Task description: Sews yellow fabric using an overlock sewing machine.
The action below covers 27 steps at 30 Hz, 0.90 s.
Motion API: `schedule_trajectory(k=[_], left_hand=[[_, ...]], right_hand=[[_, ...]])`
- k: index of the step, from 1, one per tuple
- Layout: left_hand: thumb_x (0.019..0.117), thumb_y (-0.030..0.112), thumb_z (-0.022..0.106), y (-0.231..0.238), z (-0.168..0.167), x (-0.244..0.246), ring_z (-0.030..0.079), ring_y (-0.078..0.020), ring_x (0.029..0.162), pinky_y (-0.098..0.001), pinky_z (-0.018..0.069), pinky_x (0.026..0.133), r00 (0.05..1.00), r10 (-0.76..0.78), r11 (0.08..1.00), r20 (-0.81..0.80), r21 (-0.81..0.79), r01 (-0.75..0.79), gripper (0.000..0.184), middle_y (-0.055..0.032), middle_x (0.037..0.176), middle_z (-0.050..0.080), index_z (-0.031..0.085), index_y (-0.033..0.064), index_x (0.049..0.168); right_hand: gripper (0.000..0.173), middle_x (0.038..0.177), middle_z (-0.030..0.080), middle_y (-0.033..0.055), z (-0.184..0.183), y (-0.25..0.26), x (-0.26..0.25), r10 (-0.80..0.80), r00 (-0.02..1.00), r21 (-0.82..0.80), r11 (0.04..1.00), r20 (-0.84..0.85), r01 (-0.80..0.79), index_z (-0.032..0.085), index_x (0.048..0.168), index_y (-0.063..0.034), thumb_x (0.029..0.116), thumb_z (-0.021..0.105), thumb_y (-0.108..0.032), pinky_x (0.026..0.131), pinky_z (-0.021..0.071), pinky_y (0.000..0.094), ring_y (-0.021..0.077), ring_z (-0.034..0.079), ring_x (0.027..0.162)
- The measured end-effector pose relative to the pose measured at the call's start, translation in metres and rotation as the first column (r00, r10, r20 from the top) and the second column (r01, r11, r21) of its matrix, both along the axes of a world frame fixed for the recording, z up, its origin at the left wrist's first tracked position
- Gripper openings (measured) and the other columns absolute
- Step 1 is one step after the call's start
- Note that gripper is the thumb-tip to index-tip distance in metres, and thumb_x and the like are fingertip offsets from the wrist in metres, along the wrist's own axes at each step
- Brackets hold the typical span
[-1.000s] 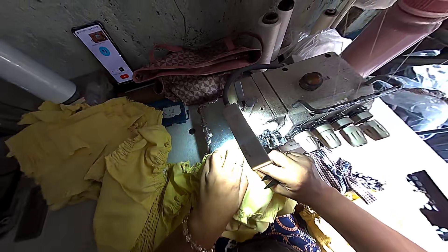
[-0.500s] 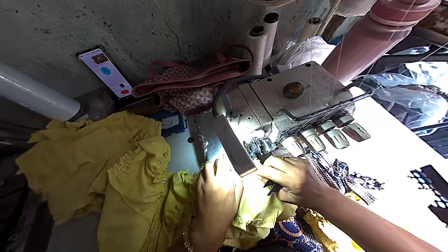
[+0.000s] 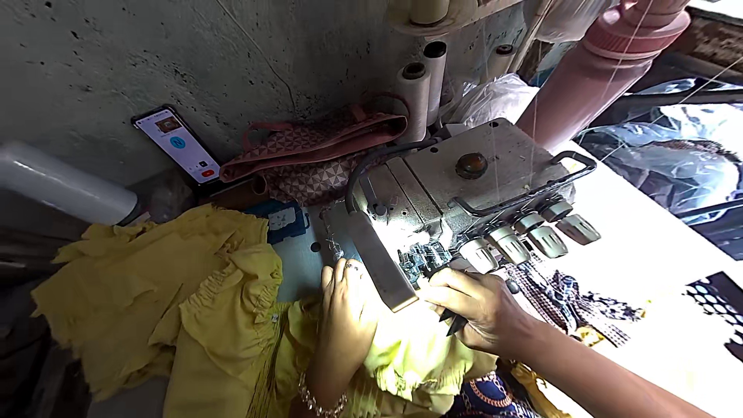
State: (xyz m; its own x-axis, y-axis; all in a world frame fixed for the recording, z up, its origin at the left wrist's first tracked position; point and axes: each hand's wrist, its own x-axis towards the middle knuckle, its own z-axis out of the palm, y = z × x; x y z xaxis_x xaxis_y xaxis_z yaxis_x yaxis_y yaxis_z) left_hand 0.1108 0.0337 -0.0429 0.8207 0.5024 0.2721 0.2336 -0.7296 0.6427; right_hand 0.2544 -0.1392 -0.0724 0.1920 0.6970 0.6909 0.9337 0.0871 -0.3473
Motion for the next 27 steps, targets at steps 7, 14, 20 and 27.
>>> schedule_trajectory(k=[7,14,20,27], left_hand=[[0.0916,0.013,0.053,0.002,0.001,0.000,0.062,-0.0238,0.112,-0.0392,0.0427,0.104,0.999,0.037,0.999,-0.016,0.017,-0.037,0.026,-0.0168,0.110,0.068,0.065,-0.0040,0.107],[0.0935,0.014,0.051,0.002,-0.001,0.004,0.059,-0.0230,0.108,-0.0395,0.0425,0.099,0.998,0.041,0.999,-0.043,0.003,-0.041,0.022,-0.0143,0.107,0.066,0.063,-0.0011,0.104],[0.0957,0.029,0.061,-0.034,-0.012,-0.041,0.047,-0.0163,0.128,-0.0349,0.0343,0.110,0.960,0.123,0.972,0.251,0.166,-0.168,0.031,-0.0099,0.129,0.054,0.056,0.0098,0.119],[0.0993,0.031,0.059,-0.032,-0.055,-0.143,0.054,-0.0647,0.117,-0.0777,0.0368,0.099,0.857,0.256,0.965,-0.448,0.170,-0.199,0.054,-0.0445,0.118,0.060,0.063,-0.0207,0.114]], right_hand=[[0.018,0.085,0.063,0.0074,0.000,-0.008,0.001,-0.048,0.999,-0.018,0.999,-0.016,0.048,0.069,0.101,-0.0131,0.0908,0.054,-0.014,0.053,0.0467,0.0263,0.0162,0.060,0.067],[0.014,0.093,0.064,0.0058,0.002,-0.012,-0.003,0.050,0.981,0.007,0.999,-0.185,-0.050,0.064,0.101,-0.0118,0.1020,0.051,-0.018,0.065,0.0522,0.0204,0.0113,0.064,0.082],[0.028,0.097,0.068,-0.0063,-0.005,-0.034,-0.016,-0.020,0.668,-0.046,0.999,-0.744,-0.021,0.062,0.112,-0.0109,0.1072,0.051,-0.037,0.059,0.0500,0.0084,-0.0088,0.057,0.068],[0.020,0.074,0.064,-0.0116,-0.014,-0.043,-0.045,0.004,0.256,-0.061,0.968,-0.967,-0.245,0.068,0.090,-0.0124,0.0946,0.071,-0.032,0.059,0.0509,0.0129,-0.0072,0.060,0.065]])
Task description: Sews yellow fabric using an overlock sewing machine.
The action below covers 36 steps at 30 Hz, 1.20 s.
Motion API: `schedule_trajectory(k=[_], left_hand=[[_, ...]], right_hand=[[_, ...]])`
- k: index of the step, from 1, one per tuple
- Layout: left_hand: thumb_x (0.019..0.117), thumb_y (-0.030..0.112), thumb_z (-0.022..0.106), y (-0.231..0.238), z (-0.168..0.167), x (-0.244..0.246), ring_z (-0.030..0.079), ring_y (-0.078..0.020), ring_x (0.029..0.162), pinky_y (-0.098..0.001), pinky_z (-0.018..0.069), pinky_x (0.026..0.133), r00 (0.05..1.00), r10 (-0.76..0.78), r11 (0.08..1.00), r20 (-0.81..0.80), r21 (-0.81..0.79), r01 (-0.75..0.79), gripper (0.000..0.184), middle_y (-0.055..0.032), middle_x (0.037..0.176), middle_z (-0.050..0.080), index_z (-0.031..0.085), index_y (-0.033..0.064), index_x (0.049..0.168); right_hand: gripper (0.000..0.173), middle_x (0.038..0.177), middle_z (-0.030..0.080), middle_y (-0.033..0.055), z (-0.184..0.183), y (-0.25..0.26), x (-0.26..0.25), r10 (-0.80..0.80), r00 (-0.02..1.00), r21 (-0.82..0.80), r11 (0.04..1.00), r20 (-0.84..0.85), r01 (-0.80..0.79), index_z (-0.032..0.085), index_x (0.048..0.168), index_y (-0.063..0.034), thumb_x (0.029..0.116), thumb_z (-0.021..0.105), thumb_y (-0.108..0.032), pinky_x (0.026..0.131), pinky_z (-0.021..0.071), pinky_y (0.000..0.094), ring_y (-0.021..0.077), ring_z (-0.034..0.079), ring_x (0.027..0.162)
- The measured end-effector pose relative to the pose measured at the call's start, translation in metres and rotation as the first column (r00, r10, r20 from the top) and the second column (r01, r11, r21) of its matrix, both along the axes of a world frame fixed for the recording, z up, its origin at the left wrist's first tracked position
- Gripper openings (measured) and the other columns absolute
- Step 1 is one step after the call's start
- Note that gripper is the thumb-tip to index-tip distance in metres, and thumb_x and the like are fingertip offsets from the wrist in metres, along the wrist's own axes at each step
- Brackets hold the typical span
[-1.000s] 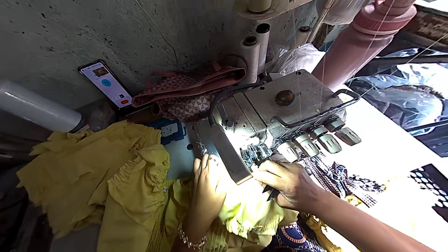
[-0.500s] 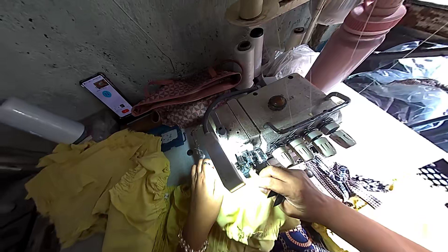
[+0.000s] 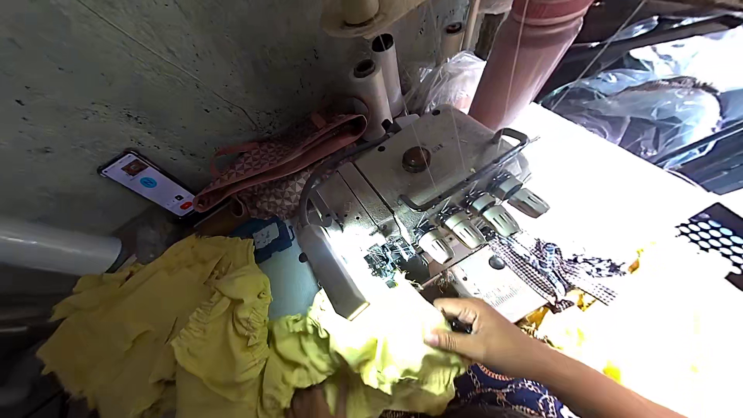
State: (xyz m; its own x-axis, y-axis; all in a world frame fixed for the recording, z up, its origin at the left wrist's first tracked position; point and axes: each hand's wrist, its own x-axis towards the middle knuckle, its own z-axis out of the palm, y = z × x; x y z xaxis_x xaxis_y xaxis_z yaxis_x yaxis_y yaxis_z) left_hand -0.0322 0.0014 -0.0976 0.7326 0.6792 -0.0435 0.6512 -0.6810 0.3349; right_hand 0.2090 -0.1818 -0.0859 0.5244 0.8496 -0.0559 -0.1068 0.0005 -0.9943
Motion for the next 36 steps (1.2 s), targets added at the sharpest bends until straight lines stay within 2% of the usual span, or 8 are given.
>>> schedule_trajectory(k=[5,11,16,20,24,28,30,36], left_hand=[[0.1001,0.035,0.063,0.079,0.014,0.025,0.048,-0.0469,0.137,-0.0642,0.0339,0.113,0.902,0.176,0.973,-0.394,-0.068,-0.219,0.058,-0.0333,0.140,0.056,0.057,-0.0092,0.137],[0.0886,0.015,0.077,0.080,0.069,0.018,0.053,-0.0420,0.133,-0.0555,0.0375,0.113,0.993,0.071,0.964,-0.095,-0.249,-0.093,0.060,-0.0356,0.133,0.058,0.053,-0.0198,0.132],[0.1015,0.010,0.052,0.064,0.084,0.000,0.065,0.0064,0.092,-0.0207,0.0543,0.089,0.950,0.105,0.863,0.293,-0.502,0.060,0.025,0.0039,0.098,0.070,0.058,-0.0113,0.113],[0.1040,0.026,0.055,0.087,0.079,0.026,0.045,-0.0222,0.140,-0.0349,0.0362,0.117,0.844,0.144,0.987,0.517,-0.140,-0.083,0.065,-0.0336,0.146,0.045,0.034,-0.0214,0.143],[0.1001,0.042,0.060,0.135,0.062,0.074,0.039,-0.0637,0.134,-0.0773,0.0292,0.107,0.997,0.013,1.000,0.080,0.012,-0.014,0.067,-0.0461,0.137,0.047,0.056,-0.0182,0.129],[0.1011,0.030,0.060,0.036,0.112,0.060,0.069,-0.0454,0.083,-0.0622,0.0522,0.076,0.982,-0.149,0.943,0.120,0.315,0.105,0.041,-0.0276,0.087,0.069,0.070,-0.0090,0.094],[0.0960,0.035,0.070,-0.020,0.097,0.052,0.065,-0.0179,0.091,-0.0343,0.0513,0.087,0.840,-0.412,0.892,0.353,0.344,0.293,0.025,-0.0063,0.092,0.067,0.067,0.0105,0.098],[0.0894,0.018,0.069,-0.033,0.019,0.079,0.067,-0.0139,0.092,-0.0247,0.0537,0.089,0.704,-0.495,0.859,0.509,0.165,0.484,0.011,-0.0041,0.087,0.070,0.075,0.0126,0.097]], right_hand=[[0.025,0.074,0.065,-0.0086,-0.022,0.013,-0.033,-0.197,0.980,0.001,0.980,-0.019,0.197,0.068,0.089,-0.0098,0.0936,0.072,-0.034,0.063,0.0524,0.0161,-0.0046,0.062,0.068],[0.029,0.067,0.058,-0.0098,-0.025,0.001,-0.032,-0.244,0.965,0.034,0.970,0.093,0.241,0.066,0.082,-0.0090,0.0932,0.073,-0.035,0.058,0.0459,0.0117,-0.0081,0.054,0.061],[0.030,0.067,0.058,-0.0086,-0.022,0.000,-0.030,-0.260,0.955,0.039,0.966,0.141,0.257,0.065,0.082,-0.0079,0.0934,0.072,-0.035,0.058,0.0448,0.0114,-0.0078,0.054,0.061],[0.027,0.066,0.057,-0.0104,-0.023,0.004,-0.031,-0.218,0.975,0.039,0.976,0.050,0.216,0.064,0.080,-0.0096,0.0924,0.073,-0.032,0.057,0.0466,0.0116,-0.0080,0.055,0.060],[0.024,0.068,0.058,-0.0107,-0.029,0.014,-0.038,-0.242,0.970,0.059,0.969,-0.005,0.242,0.064,0.082,-0.0095,0.0929,0.073,-0.030,0.059,0.0458,0.0121,-0.0074,0.054,0.062],[0.027,0.067,0.060,-0.0090,-0.031,0.007,-0.040,-0.267,0.962,0.099,0.960,0.058,0.260,0.066,0.083,-0.0081,0.0932,0.073,-0.033,0.059,0.0449,0.0113,-0.0083,0.054,0.062],[0.029,0.068,0.061,-0.0087,-0.032,0.005,-0.041,-0.270,0.959,0.163,0.953,0.085,0.254,0.066,0.085,-0.0077,0.0960,0.071,-0.034,0.059,0.0453,0.0103,-0.0090,0.055,0.063],[0.035,0.068,0.056,-0.0059,-0.031,0.006,-0.039,-0.303,0.937,0.227,0.938,0.175,0.261,0.063,0.088,-0.0047,0.1071,0.052,-0.031,0.060,0.0420,0.0081,-0.0098,0.051,0.063]])
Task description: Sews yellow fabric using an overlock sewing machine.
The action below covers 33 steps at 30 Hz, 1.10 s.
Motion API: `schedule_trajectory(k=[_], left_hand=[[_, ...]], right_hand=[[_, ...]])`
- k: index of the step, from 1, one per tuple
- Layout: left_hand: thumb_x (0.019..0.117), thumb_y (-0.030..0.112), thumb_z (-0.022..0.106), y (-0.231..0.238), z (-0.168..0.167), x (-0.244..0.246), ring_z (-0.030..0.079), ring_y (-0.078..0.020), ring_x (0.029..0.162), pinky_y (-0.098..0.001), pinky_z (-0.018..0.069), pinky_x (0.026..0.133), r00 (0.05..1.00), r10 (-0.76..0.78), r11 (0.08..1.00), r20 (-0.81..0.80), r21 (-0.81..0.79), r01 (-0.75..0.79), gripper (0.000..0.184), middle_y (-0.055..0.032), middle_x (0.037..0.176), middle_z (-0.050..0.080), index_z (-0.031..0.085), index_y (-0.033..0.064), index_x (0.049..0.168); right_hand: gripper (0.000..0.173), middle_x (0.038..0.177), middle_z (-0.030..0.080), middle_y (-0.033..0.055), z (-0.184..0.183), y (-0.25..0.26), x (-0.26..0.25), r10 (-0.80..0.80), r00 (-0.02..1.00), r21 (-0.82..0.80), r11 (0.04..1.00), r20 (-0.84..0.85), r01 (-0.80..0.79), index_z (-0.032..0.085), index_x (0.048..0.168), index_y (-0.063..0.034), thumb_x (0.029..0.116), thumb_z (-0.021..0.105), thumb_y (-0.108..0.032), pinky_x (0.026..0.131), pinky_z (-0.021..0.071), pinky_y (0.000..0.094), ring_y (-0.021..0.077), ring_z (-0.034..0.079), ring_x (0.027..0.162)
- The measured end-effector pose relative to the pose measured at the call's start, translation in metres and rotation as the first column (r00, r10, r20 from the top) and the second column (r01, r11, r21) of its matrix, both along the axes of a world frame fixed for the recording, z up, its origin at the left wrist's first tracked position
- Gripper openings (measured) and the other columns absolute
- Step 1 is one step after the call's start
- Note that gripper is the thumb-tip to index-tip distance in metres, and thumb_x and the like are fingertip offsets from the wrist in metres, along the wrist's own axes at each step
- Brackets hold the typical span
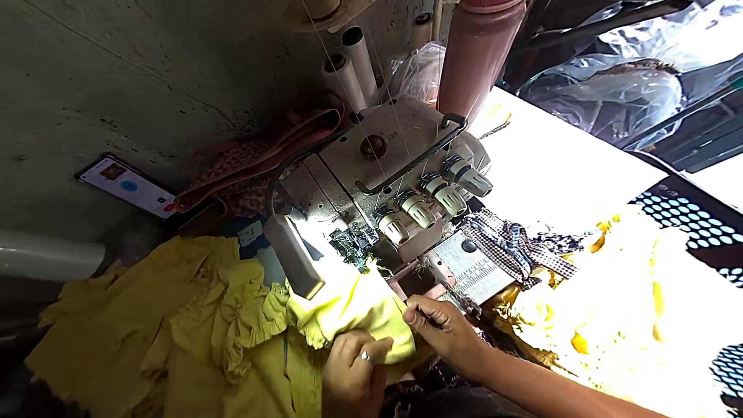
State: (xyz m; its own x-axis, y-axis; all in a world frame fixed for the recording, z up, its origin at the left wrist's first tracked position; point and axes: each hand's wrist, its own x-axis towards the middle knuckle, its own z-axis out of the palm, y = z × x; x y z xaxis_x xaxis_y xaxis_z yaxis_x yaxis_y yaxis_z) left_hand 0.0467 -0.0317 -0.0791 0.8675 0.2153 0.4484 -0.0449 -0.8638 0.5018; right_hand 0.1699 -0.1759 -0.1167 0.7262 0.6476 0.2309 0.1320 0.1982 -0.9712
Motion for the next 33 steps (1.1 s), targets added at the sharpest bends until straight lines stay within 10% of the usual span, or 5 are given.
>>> schedule_trajectory(k=[6,10,13,26,33], left_hand=[[0.1074,0.024,0.046,0.018,0.045,-0.016,0.064,0.0072,0.102,-0.0185,0.0537,0.091,0.994,0.073,0.707,-0.080,-0.699,-0.108,0.018,0.0226,0.108,0.069,0.061,0.0284,0.115],[0.0940,0.040,0.069,0.006,0.060,0.003,0.063,0.0041,0.100,-0.0152,0.0531,0.088,0.969,0.245,0.924,-0.013,-0.300,-0.237,0.045,0.0033,0.104,0.067,0.060,0.0023,0.115],[0.0973,0.030,0.065,-0.014,0.063,0.009,0.062,-0.0073,0.083,-0.0163,0.0505,0.078,0.979,0.201,0.978,0.047,0.049,-0.203,0.020,-0.0047,0.085,0.063,0.067,0.0100,0.096],[0.0986,0.027,0.054,-0.009,0.012,0.038,0.051,-0.0125,0.073,-0.0282,0.0385,0.082,0.977,0.126,0.965,0.173,0.209,-0.162,0.023,-0.0009,0.070,0.052,0.071,0.0151,0.091],[0.0942,0.040,0.070,0.069,0.024,0.043,0.058,0.0037,0.085,-0.0155,0.0463,0.084,0.990,-0.117,0.974,0.074,-0.186,0.129,0.022,0.0089,0.081,0.063,0.071,0.0196,0.086]], right_hand=[[0.037,0.076,0.066,-0.0039,0.007,0.003,0.013,0.007,1.000,-0.097,0.995,-0.018,-0.009,0.068,0.100,-0.0063,0.1020,0.061,-0.042,0.060,0.0535,0.0156,-0.0038,0.062,0.065],[0.030,0.071,0.062,-0.0032,0.010,0.009,0.012,-0.052,0.998,-0.067,0.996,0.044,0.054,0.067,0.091,-0.0051,0.1022,0.061,-0.032,0.058,0.0482,0.0118,-0.0054,0.057,0.063],[0.027,0.074,0.066,-0.0026,0.012,0.006,0.003,-0.019,1.000,-0.032,0.999,0.017,0.020,0.068,0.093,-0.0037,0.1040,0.059,-0.027,0.062,0.0501,0.0110,-0.0061,0.060,0.067],[0.022,0.072,0.059,-0.0048,0.014,0.012,0.007,-0.030,0.999,-0.046,0.999,-0.029,0.028,0.066,0.092,-0.0033,0.1040,0.052,-0.016,0.063,0.0417,0.0068,-0.0096,0.052,0.066],[0.017,0.080,0.070,-0.0057,0.013,0.009,-0.001,0.021,0.987,0.002,1.000,-0.162,-0.020,0.068,0.094,-0.0050,0.0993,0.066,-0.021,0.068,0.0573,0.0137,-0.0048,0.066,0.071]])
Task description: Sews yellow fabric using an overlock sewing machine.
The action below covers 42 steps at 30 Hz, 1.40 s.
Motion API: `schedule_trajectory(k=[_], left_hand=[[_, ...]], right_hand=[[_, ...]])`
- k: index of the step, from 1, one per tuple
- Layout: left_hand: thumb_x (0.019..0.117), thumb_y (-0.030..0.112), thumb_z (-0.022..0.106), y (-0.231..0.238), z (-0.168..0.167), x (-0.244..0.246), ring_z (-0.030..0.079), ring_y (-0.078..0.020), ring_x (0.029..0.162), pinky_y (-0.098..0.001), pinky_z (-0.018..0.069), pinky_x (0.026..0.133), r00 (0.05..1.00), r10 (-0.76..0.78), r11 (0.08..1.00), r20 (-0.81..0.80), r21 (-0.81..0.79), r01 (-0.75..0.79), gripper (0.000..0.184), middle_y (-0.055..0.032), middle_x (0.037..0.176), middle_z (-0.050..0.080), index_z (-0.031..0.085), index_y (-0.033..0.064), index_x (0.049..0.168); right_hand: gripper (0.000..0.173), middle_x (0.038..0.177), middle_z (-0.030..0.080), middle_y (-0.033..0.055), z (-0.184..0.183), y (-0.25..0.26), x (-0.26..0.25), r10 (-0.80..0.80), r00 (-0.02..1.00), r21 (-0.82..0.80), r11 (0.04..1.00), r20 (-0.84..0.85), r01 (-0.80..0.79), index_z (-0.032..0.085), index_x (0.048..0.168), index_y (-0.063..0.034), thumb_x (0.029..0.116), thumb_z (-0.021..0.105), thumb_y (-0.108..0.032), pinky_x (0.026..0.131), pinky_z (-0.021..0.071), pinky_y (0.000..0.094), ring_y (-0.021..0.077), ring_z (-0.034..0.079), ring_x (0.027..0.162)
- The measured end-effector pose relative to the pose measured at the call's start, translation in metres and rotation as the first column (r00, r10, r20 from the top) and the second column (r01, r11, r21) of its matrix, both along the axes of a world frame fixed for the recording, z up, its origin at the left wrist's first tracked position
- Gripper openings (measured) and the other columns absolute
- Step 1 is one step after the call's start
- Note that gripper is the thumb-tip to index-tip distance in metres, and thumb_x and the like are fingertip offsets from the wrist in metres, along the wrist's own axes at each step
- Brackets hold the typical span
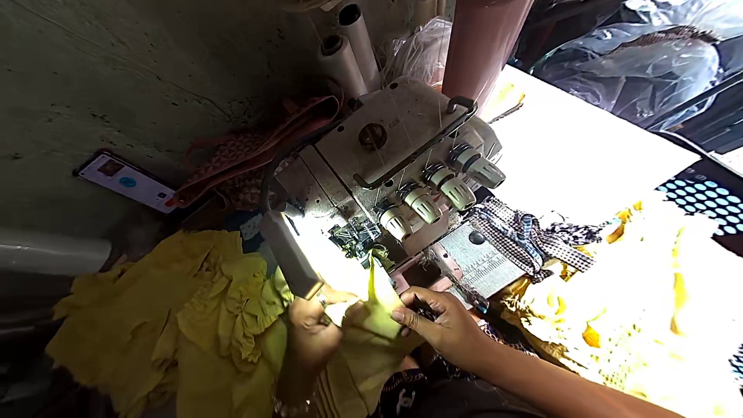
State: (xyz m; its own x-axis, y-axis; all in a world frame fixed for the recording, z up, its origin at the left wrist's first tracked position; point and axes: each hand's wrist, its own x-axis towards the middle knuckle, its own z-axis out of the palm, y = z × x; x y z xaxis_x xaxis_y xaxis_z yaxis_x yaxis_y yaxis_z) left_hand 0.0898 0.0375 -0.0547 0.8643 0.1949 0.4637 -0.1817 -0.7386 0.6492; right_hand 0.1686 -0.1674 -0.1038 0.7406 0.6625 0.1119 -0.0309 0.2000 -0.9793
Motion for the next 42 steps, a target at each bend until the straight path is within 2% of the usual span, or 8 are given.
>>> schedule_trajectory(k=[2,6,10,15,21,31,36,42], left_hand=[[0.0927,0.037,0.073,0.005,0.008,0.001,0.059,0.0069,0.086,-0.0130,0.0483,0.081,1.000,-0.017,0.996,0.000,-0.087,0.017,0.021,0.0107,0.083,0.066,0.072,0.0176,0.085],[0.0960,0.034,0.070,-0.022,0.017,-0.010,0.060,0.0025,0.091,-0.0131,0.0486,0.083,0.968,0.209,0.972,0.137,0.084,-0.221,0.023,0.0032,0.090,0.062,0.065,0.0120,0.088],[0.0960,0.024,0.067,-0.032,0.023,-0.026,0.061,0.0041,0.099,-0.0124,0.0487,0.090,0.914,0.328,0.927,0.241,0.102,-0.360,0.010,0.0079,0.094,0.065,0.067,0.0136,0.095],[0.1014,0.030,0.062,-0.082,0.024,-0.039,0.061,-0.0027,0.095,-0.0168,0.0486,0.089,0.976,0.197,0.968,0.095,0.138,-0.209,0.013,0.0053,0.093,0.063,0.066,0.0176,0.099],[0.1013,0.025,0.062,-0.108,-0.016,-0.042,0.059,-0.0087,0.093,-0.0202,0.0440,0.094,0.979,0.171,0.948,0.107,0.254,-0.194,0.014,0.0018,0.087,0.063,0.071,0.0147,0.096],[0.1005,0.028,0.063,-0.106,-0.016,-0.046,0.057,-0.0052,0.098,-0.0283,0.0324,0.099,0.978,0.189,0.945,0.088,0.254,-0.205,0.011,0.0079,0.089,0.066,0.071,0.0218,0.096],[0.0991,0.027,0.065,-0.104,-0.020,-0.046,0.057,-0.0047,0.098,-0.0298,0.0305,0.099,0.978,0.183,0.941,0.100,0.269,-0.204,0.009,0.0091,0.088,0.067,0.072,0.0230,0.095],[0.0971,0.033,0.067,-0.116,-0.016,-0.054,0.054,-0.0073,0.095,-0.0254,0.0335,0.094,0.985,0.160,0.959,0.057,0.227,-0.169,0.011,0.0063,0.087,0.060,0.069,0.0237,0.091]], right_hand=[[0.017,0.078,0.069,-0.0075,-0.002,-0.007,-0.004,0.014,1.000,-0.033,0.999,-0.017,-0.015,0.069,0.092,-0.0071,0.0961,0.070,-0.024,0.065,0.0555,0.0123,-0.0062,0.064,0.069],[0.024,0.071,0.064,-0.0096,-0.009,-0.023,-0.007,-0.017,1.000,-0.119,0.993,-0.022,0.014,0.067,0.084,-0.0111,0.0903,0.076,-0.032,0.058,0.0496,0.0109,-0.0080,0.058,0.062],[0.023,0.068,0.062,-0.0115,-0.006,-0.033,-0.011,0.005,0.998,-0.122,0.992,-0.066,-0.013,0.066,0.083,-0.0122,0.0919,0.074,-0.031,0.054,0.0489,0.0099,-0.0089,0.057,0.058],[0.015,0.073,0.067,-0.0099,0.001,-0.039,-0.019,0.048,0.986,-0.052,0.997,-0.160,-0.057,0.065,0.091,-0.0132,0.0927,0.075,-0.024,0.056,0.0554,0.0150,-0.0036,0.064,0.060],[0.021,0.082,0.060,-0.0070,-0.002,-0.046,-0.022,0.112,0.990,0.008,0.994,-0.089,-0.112,0.070,0.088,-0.0089,0.0978,0.069,-0.027,0.062,0.0431,0.0063,-0.0092,0.052,0.071],[0.006,0.071,0.066,-0.0154,0.015,-0.052,-0.017,0.095,0.918,-0.117,0.982,-0.385,-0.151,0.072,0.090,-0.0179,0.0949,0.070,-0.020,0.051,0.0492,0.0106,-0.0072,0.058,0.054],[0.014,0.069,0.065,-0.0158,0.019,-0.050,-0.015,0.084,0.940,-0.120,0.984,-0.332,-0.130,0.072,0.089,-0.0170,0.0991,0.062,-0.020,0.050,0.0479,0.0096,-0.0086,0.057,0.054],[0.017,0.067,0.063,-0.0146,0.012,-0.047,-0.016,0.075,0.986,-0.046,0.995,-0.147,-0.083,0.073,0.086,-0.0152,0.0971,0.070,-0.028,0.051,0.0445,0.0070,-0.0114,0.053,0.056]])
